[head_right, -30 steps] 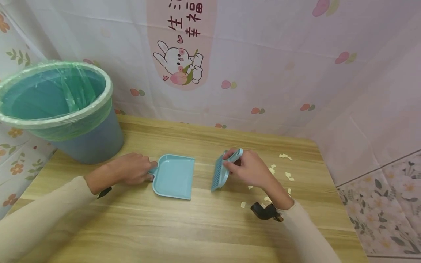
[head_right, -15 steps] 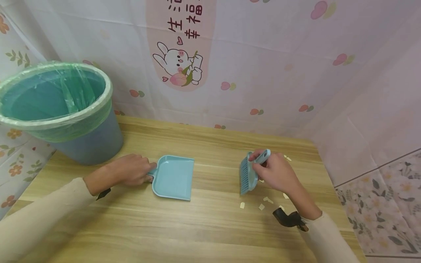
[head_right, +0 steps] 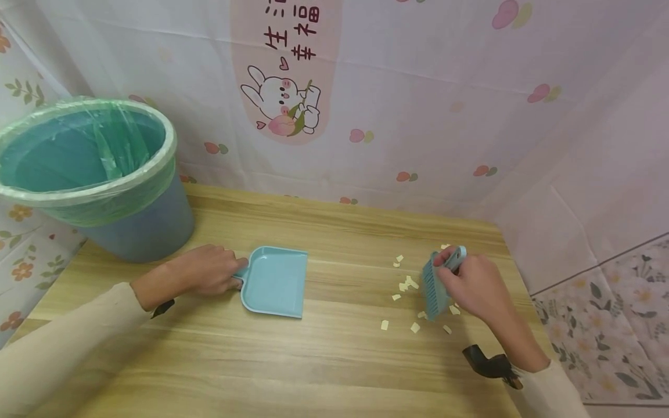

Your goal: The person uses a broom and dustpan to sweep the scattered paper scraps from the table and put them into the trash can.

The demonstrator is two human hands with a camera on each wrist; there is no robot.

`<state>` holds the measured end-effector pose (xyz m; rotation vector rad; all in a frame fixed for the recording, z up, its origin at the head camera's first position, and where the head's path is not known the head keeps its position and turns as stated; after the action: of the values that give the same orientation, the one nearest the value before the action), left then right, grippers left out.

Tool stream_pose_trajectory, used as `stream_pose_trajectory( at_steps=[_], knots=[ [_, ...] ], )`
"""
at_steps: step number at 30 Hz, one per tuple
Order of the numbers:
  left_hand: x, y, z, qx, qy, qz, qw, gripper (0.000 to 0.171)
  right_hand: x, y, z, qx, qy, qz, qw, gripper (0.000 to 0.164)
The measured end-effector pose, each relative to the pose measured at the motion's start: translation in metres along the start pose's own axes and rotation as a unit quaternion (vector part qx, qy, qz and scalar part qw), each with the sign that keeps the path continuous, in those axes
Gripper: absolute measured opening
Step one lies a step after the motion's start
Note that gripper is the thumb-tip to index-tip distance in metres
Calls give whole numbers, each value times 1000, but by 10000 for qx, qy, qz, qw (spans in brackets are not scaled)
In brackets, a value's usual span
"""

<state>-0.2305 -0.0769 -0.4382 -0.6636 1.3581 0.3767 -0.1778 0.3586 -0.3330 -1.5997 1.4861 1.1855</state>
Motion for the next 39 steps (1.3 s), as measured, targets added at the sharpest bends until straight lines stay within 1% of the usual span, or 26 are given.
stream_pose_trajectory(
  at_steps=[5, 10, 16, 21, 24, 27, 32, 34, 39],
  knots=[
    [-1, -1, 0, -3, 23, 16, 10000, 30, -3, -3, 1, -554, -470, 370, 9967, 14],
    [-1, -1, 1, 0, 56, -6, 10000, 31, 1, -1, -2, -906, -618, 459, 9929, 10],
    [-1, -1, 1, 8, 26, 23, 10000, 30, 12, 6, -9, -1042, -684, 180, 9920, 17],
    [0, -1, 0, 21, 27, 48, 10000, 30, 27, 14, -11, -924, -699, -181, 9931, 19],
    [0, -1, 0, 52, 39, 86, 9999, 30, 35, 17, -13, -878, -646, -295, 9936, 18],
    [1, -1, 0, 22, 27, 46, 10000, 31, 40, 19, -19, -988, -613, -221, 9930, 17],
    [2, 0, 0, -28, 9, -58, 10000, 31, 45, 21, -35, -1259, -493, 92, 9908, 17],
    [2, 0, 0, -35, 6, -89, 10000, 31, 49, 22, -41, -1317, -413, 144, 9903, 16],
    [3, 0, 0, -30, 15, -109, 9999, 32, 57, 25, -54, -1269, -257, 48, 9916, 14]
  ],
)
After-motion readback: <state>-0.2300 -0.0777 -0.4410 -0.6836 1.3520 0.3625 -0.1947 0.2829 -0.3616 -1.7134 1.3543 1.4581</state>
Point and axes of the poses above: each hand's wrist, its own y-axis towards the middle knuckle, its own x-axis out of the palm, z = x × y, the point moved 8 cm from there along y, towards the middle knuckle, and after that the axes turned 1 degree about y, right-handed, at the moved point
